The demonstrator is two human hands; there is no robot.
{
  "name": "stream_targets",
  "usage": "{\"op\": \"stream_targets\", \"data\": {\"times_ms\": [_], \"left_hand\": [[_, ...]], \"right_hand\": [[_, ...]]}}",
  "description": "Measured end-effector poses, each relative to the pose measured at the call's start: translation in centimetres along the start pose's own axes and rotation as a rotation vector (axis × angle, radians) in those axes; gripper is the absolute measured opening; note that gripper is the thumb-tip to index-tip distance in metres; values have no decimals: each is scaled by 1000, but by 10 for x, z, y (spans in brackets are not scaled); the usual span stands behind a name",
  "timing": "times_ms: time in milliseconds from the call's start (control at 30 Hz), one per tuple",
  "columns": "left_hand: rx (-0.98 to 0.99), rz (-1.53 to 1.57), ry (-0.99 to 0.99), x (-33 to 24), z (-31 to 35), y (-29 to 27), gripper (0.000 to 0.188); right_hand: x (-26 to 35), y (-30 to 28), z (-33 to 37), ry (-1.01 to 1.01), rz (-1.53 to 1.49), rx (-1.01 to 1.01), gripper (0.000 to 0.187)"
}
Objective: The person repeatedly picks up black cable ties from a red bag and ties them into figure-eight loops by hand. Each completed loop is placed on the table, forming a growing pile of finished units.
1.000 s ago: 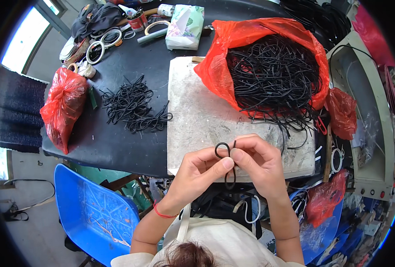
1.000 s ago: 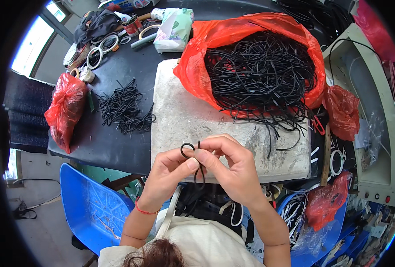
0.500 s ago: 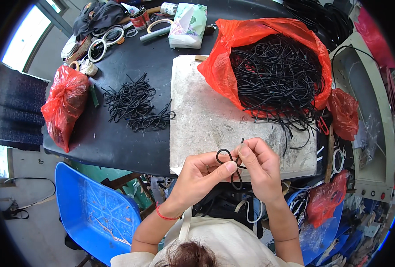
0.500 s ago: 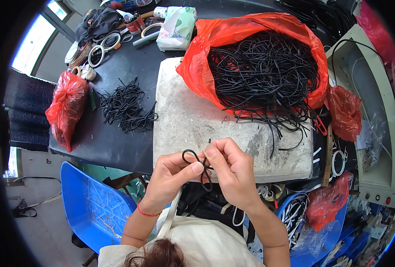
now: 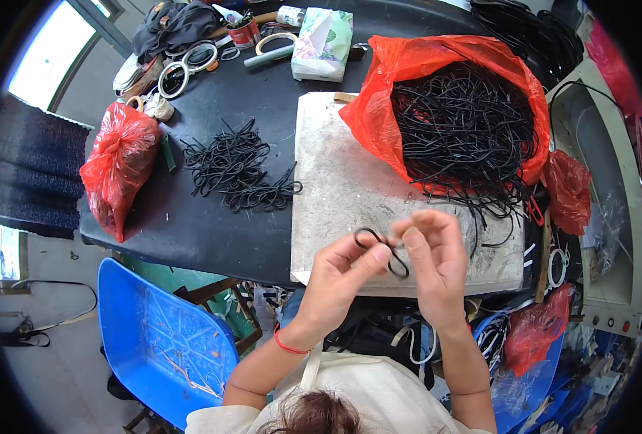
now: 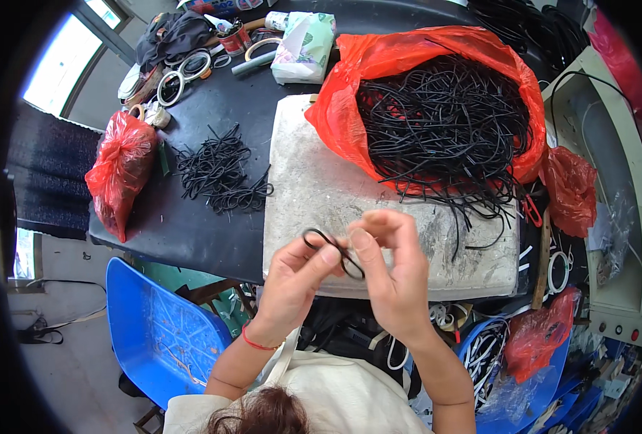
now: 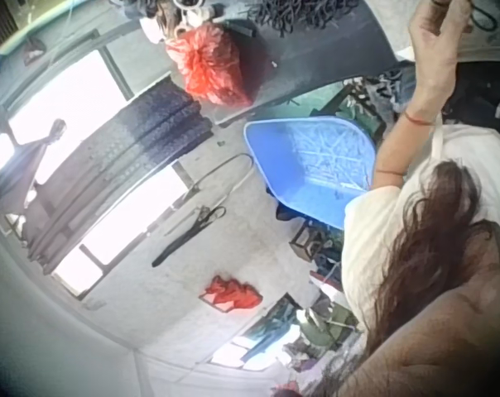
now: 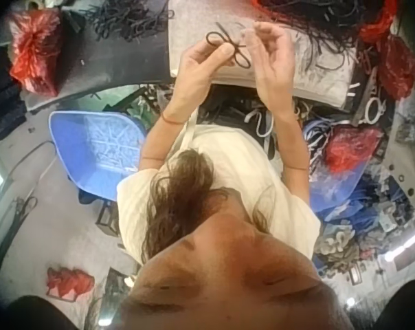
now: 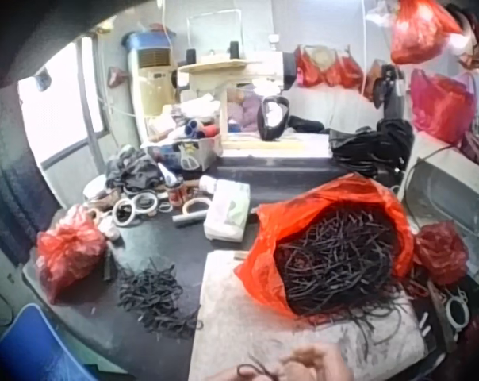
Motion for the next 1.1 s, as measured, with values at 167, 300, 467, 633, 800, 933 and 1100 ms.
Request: {"op": "stream_targets", "data": {"times_ms": [167, 300, 467, 633, 800, 933, 1100], "left_hand": [[-146, 144, 28, -3, -3, 3, 16], [-74, -57, 31, 4, -1, 6, 16], [114, -336, -87, -3, 2, -1, 20], [-10, -461, 123, 7, 8, 11, 15], [-40, -662, 388, 19, 8, 14, 13], [43, -501, 162, 11, 3, 6, 15], [-20, -584, 206, 8, -3, -6, 15]], "right_hand": [[-2, -25, -3, 162, 100, 288, 24], [-6, -11, -6, 211, -69, 232, 14], [-12, -18, -8, 154, -9, 276, 16], [-15, -13, 0, 118, 24, 61, 18], [-24, -8, -5, 287, -175, -43, 21], [-20, -18, -17, 163, -21, 112, 20], [-17, -27, -16, 164, 63, 174, 14]]}}
Point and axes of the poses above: each hand's wrist, its own z-axis away from the middle knuckle, its own y-axis out of the palm, x = y × z, the point moved 2 cm from there along -z, towards the middle knuckle, and after that the axes turned 5 degrees about -x, right-handed, at the moved point
